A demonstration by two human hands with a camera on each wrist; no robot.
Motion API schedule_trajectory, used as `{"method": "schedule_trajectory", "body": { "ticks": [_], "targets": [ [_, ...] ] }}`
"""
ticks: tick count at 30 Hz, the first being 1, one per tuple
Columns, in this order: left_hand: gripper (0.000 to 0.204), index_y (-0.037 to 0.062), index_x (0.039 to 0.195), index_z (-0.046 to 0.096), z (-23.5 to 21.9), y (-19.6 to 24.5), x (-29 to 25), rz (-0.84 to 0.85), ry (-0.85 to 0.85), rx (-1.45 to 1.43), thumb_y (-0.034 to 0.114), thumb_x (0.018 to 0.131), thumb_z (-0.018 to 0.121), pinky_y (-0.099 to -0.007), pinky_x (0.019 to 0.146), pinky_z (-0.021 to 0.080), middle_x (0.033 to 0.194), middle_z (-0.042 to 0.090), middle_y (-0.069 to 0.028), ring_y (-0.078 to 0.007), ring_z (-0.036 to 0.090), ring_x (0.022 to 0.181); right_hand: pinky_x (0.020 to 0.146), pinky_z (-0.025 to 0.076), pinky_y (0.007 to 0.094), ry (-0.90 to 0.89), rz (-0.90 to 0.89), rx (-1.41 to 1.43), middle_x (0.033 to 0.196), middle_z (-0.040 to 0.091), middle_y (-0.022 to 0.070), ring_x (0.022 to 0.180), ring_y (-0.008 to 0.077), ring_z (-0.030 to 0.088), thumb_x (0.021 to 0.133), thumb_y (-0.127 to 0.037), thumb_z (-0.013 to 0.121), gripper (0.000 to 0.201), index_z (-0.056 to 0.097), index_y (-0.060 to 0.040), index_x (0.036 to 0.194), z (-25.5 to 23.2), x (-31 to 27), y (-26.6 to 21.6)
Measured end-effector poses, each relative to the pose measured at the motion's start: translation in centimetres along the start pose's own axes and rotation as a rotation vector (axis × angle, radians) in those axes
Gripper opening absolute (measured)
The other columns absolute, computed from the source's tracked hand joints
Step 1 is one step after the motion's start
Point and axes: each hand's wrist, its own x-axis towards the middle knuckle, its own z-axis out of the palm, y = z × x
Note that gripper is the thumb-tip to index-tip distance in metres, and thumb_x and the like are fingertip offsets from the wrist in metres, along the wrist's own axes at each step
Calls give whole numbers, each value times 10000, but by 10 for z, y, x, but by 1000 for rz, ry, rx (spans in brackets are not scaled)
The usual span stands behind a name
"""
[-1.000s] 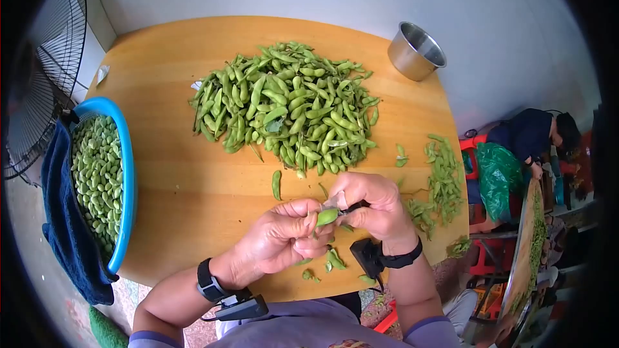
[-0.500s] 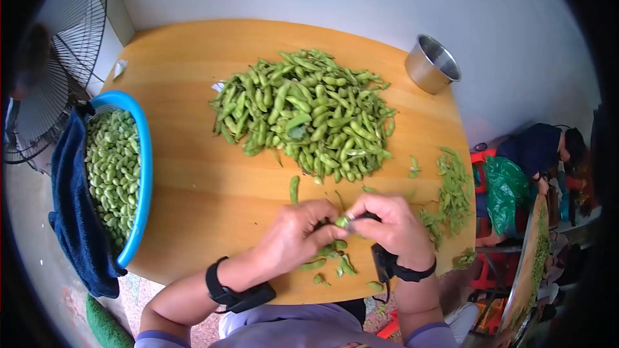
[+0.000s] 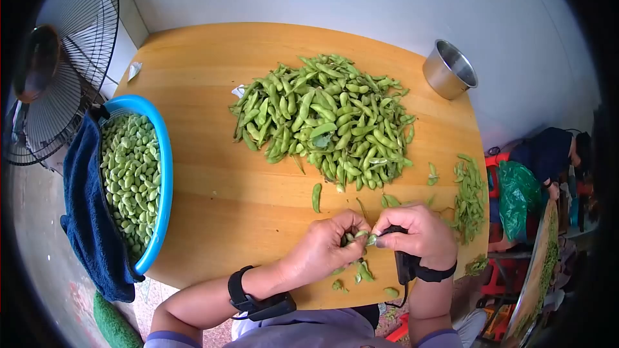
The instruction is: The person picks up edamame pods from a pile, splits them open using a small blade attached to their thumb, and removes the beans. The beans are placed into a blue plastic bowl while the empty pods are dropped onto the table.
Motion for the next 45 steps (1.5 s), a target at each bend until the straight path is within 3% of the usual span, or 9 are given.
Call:
{"method": "schedule_trajectory", "body": {
  "ticks": [9,14,18,22,29,31,39,42,45],
  "targets": [
    [130,40,963,545,-22,21,5,-36,187,-162,53,881,445,-184,513,346,727,537,-9,-43,431,582,624,459,282,-19,-123,15,785,642,125,687,196,618,728,-47,608,183,608,19,899,-12,-6,20],
    [128,-6,913,579,-60,28,11,117,578,439,101,853,546,-271,529,432,706,578,-67,-144,526,570,675,474,280,-70,-100,-50,889,653,146,749,204,638,718,-21,605,290,603,29,1004,-21,-11,15],
    [137,62,917,600,-61,21,17,471,499,1098,93,788,567,-362,540,469,745,597,-172,-332,577,621,645,466,250,40,-90,91,852,651,95,707,138,609,751,-15,601,247,600,28,995,-17,-8,18],
    [154,84,899,593,-54,18,19,360,374,1489,98,765,518,-366,517,471,656,559,-110,-305,582,592,612,451,222,102,-169,172,816,634,55,678,74,563,787,-26,595,196,602,20,977,-10,-2,25],
    [132,87,849,587,-56,20,19,667,247,1191,57,723,564,-347,494,455,655,560,-94,-267,576,564,567,438,224,172,-206,434,723,581,40,626,68,524,803,-55,597,171,544,15,950,0,5,15],
    [157,93,851,586,-56,31,25,575,421,1430,45,701,587,-346,500,452,663,550,-89,-257,574,584,598,431,215,140,-176,341,790,553,28,677,63,503,802,-25,587,169,525,9,956,-5,6,3],
    [152,95,854,568,-54,36,38,517,252,1816,92,705,538,-319,530,478,698,531,-43,-209,584,662,547,417,208,122,-266,469,744,552,6,609,68,502,813,-42,592,111,530,-18,902,3,14,7],
    [140,95,844,562,-58,35,39,633,157,1808,91,707,534,-315,530,478,700,521,-47,-211,583,663,547,409,197,234,-518,490,737,539,-10,617,54,493,829,-40,575,82,536,-25,900,8,21,17],
    [140,100,840,560,-56,32,40,642,121,1815,100,700,554,-311,535,480,711,541,-57,-223,580,657,551,377,179,174,-173,548,771,544,8,635,50,475,829,-11,560,87,537,-27,911,0,11,17]
  ]
}}
